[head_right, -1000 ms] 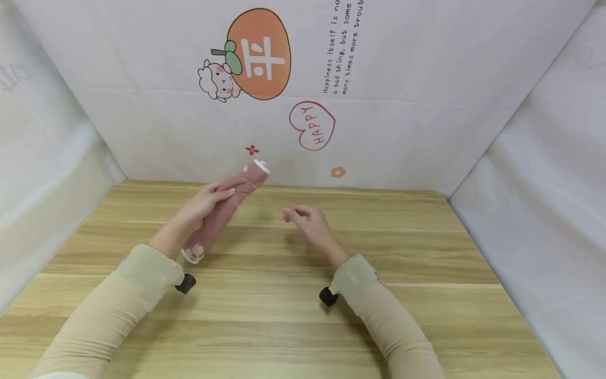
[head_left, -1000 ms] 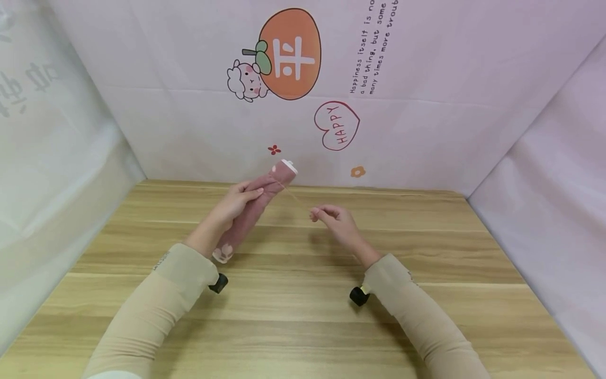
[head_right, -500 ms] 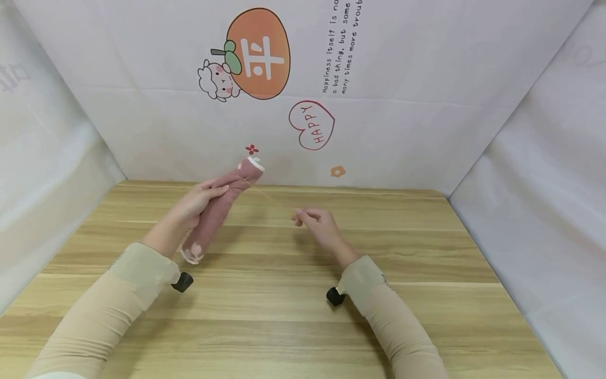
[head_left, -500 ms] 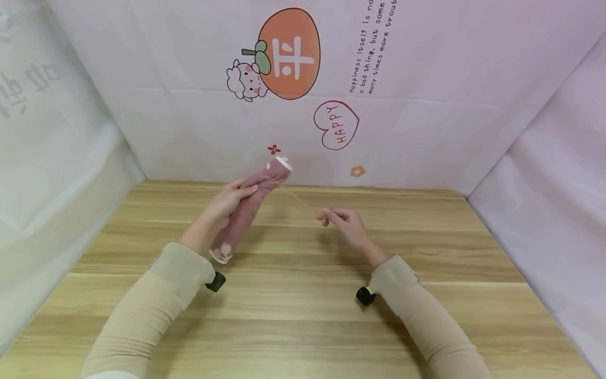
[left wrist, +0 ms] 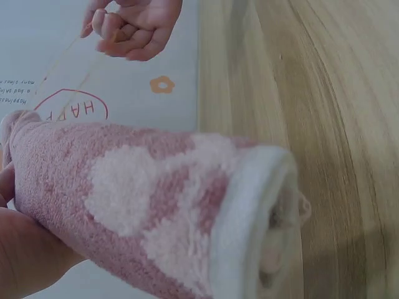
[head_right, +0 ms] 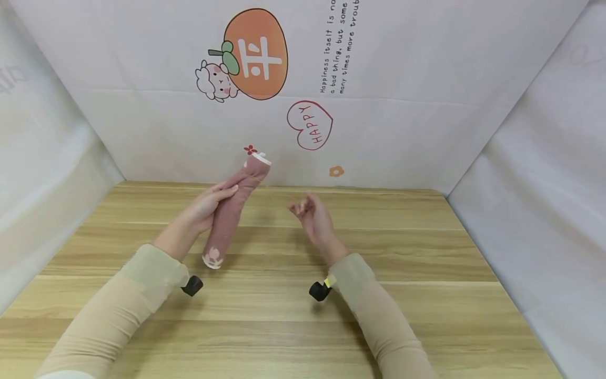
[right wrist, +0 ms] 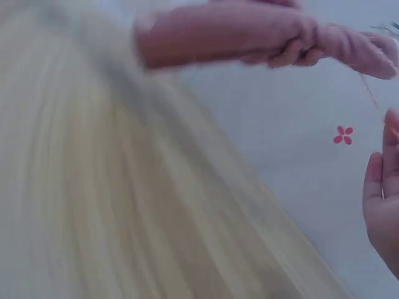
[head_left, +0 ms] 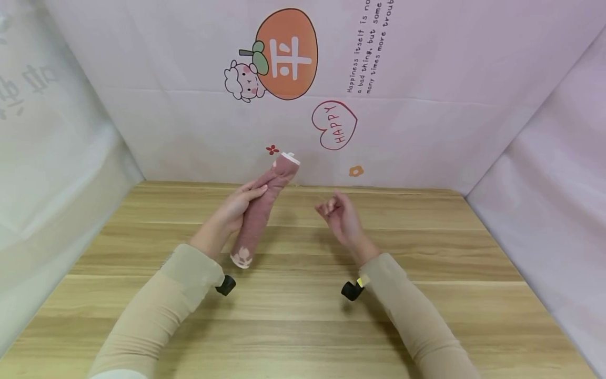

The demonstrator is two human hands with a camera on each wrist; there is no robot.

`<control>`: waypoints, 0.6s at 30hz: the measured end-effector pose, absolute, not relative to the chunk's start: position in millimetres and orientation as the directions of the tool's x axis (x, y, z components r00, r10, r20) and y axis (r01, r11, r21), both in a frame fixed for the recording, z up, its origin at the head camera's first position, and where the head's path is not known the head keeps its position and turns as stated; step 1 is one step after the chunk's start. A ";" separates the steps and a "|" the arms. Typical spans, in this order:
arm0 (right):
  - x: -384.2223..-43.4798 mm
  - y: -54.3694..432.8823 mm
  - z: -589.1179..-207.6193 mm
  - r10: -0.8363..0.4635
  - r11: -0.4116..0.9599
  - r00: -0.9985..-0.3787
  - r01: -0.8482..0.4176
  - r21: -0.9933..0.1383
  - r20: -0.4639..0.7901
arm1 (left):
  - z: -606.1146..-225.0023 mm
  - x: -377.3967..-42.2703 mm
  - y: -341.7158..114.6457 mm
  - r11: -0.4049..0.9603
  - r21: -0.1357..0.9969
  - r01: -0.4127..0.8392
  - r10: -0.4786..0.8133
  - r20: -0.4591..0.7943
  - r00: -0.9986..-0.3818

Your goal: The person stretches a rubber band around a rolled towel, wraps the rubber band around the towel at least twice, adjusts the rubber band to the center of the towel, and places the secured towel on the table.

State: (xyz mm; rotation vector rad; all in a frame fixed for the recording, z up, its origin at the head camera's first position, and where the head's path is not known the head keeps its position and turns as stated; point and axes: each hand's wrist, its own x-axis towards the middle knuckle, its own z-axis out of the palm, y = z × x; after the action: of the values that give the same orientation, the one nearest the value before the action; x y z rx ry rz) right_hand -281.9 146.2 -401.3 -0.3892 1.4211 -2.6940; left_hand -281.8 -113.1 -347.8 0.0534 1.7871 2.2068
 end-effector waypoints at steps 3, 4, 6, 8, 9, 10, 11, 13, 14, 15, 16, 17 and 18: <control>-280.8 142.3 -396.5 -0.123 -0.789 -0.984 0.018 -0.614 0.129 | -348.2 -281.3 -112.1 -0.217 0.952 -0.216 0.253 -0.159 -0.954; -280.2 141.1 -394.8 -0.103 -0.835 -0.989 0.028 -0.549 0.106 | -348.5 -281.1 -111.8 -0.224 0.950 -0.218 0.257 -0.159 -0.953; -279.3 139.0 -391.2 -0.081 -0.900 -0.994 0.042 -0.435 0.073 | -349.5 -280.9 -111.4 -0.237 0.945 -0.224 0.267 -0.158 -0.951; -278.5 137.2 -387.7 -0.088 -0.935 -0.994 0.062 -0.350 0.059 | -349.8 -280.1 -110.5 -0.244 0.942 -0.232 0.274 -0.163 -0.948; -278.3 136.3 -386.2 -0.095 -0.949 -0.994 0.073 -0.308 0.058 | -349.9 -279.8 -110.2 -0.244 0.941 -0.235 0.277 -0.164 -0.947; -278.0 135.7 -384.9 -0.104 -0.959 -0.993 0.084 -0.270 0.060 | -350.0 -279.6 -109.9 -0.246 0.940 -0.237 0.279 -0.166 -0.946; -277.9 135.1 -383.5 -0.113 -0.967 -0.992 0.095 -0.235 0.061 | -350.1 -279.4 -109.6 -0.248 0.939 -0.239 0.279 -0.167 -0.946; -278.2 134.4 -381.6 -0.131 -0.979 -0.989 0.118 -0.167 0.066 | -350.0 -278.9 -108.6 -0.249 0.938 -0.243 0.279 -0.171 -0.945; -278.5 134.1 -380.8 -0.140 -0.983 -0.988 0.131 -0.127 0.068 | -350.1 -279.0 -108.1 -0.253 0.936 -0.244 0.281 -0.171 -0.944; -278.9 133.8 -380.1 -0.147 -0.985 -0.987 0.140 -0.097 0.069 | -350.3 -279.1 -107.3 -0.259 0.935 -0.244 0.284 -0.168 -0.944; -279.2 133.6 -379.6 -0.152 -0.987 -0.986 0.148 -0.066 0.066 | -350.5 -279.3 -106.5 -0.265 0.932 -0.246 0.288 -0.167 -0.943; -279.6 133.4 -379.1 -0.159 -0.987 -0.985 0.157 -0.041 0.064 | -350.6 -279.3 -105.5 -0.268 0.931 -0.246 0.292 -0.165 -0.942; -279.8 133.1 -378.8 -0.168 -0.986 -0.984 0.167 -0.025 0.057 | -350.6 -279.4 -104.4 -0.273 0.930 -0.247 0.296 -0.163 -0.941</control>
State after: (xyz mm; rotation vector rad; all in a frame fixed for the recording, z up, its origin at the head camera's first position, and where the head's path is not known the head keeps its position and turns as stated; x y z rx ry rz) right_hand -279.8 133.1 -378.8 -0.0875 0.0299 -2.9715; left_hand -279.4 -104.4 -350.6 0.0606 1.6438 2.2654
